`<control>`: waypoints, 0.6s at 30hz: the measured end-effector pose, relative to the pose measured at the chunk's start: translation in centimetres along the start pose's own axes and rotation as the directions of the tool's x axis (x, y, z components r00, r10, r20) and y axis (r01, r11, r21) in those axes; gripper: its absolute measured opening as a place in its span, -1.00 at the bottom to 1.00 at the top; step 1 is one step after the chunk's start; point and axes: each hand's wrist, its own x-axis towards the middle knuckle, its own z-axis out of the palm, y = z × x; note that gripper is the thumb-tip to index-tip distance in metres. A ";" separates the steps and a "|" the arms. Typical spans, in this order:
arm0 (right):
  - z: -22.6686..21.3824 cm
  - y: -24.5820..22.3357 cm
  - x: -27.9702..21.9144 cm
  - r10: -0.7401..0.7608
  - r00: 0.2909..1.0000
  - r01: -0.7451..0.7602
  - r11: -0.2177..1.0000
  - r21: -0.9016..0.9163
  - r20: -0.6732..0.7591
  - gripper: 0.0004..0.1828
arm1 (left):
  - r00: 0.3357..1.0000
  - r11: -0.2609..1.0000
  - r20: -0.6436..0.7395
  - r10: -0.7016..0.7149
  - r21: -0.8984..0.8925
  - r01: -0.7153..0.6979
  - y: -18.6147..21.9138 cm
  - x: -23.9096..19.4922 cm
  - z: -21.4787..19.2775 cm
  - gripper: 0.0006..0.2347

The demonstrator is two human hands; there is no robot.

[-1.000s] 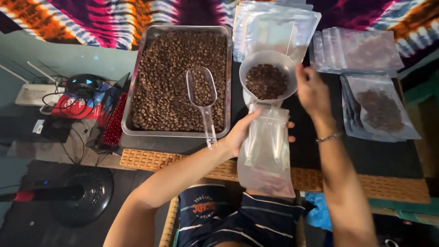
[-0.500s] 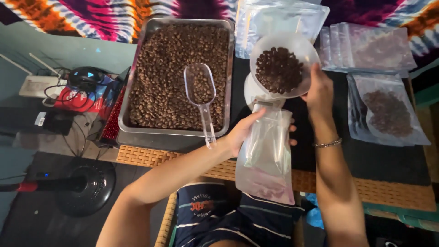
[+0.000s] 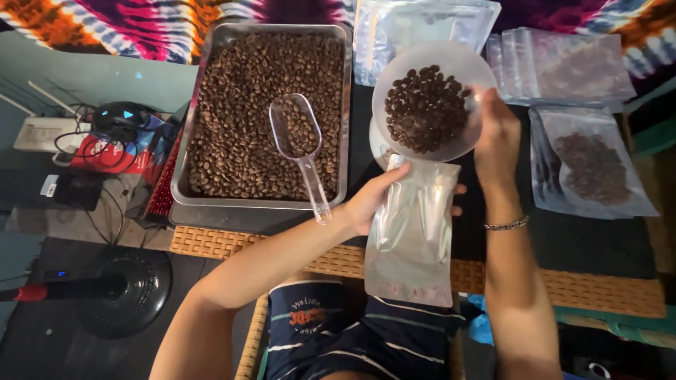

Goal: Weighing roasted coffee beans on a digital scale and transferring them into small packaging bags.

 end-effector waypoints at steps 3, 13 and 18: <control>-0.3 1.0 0.2 -0.118 0.993 0.118 0.993 -0.018 0.011 -0.48 | 1.000 1.000 -0.008 0.005 0.027 -0.005 -0.1 -0.2 0.3 -0.46; -1.2 3.2 1.0 -0.168 0.986 0.168 0.985 -0.043 -0.004 -0.42 | 1.000 0.999 -0.015 -0.003 0.050 0.003 0.0 0.0 0.5 -0.40; -1.5 2.8 0.4 -0.181 0.984 0.180 0.980 -0.086 0.000 -0.36 | 0.996 0.993 -0.084 0.029 0.115 -0.019 0.2 -0.2 2.1 -0.43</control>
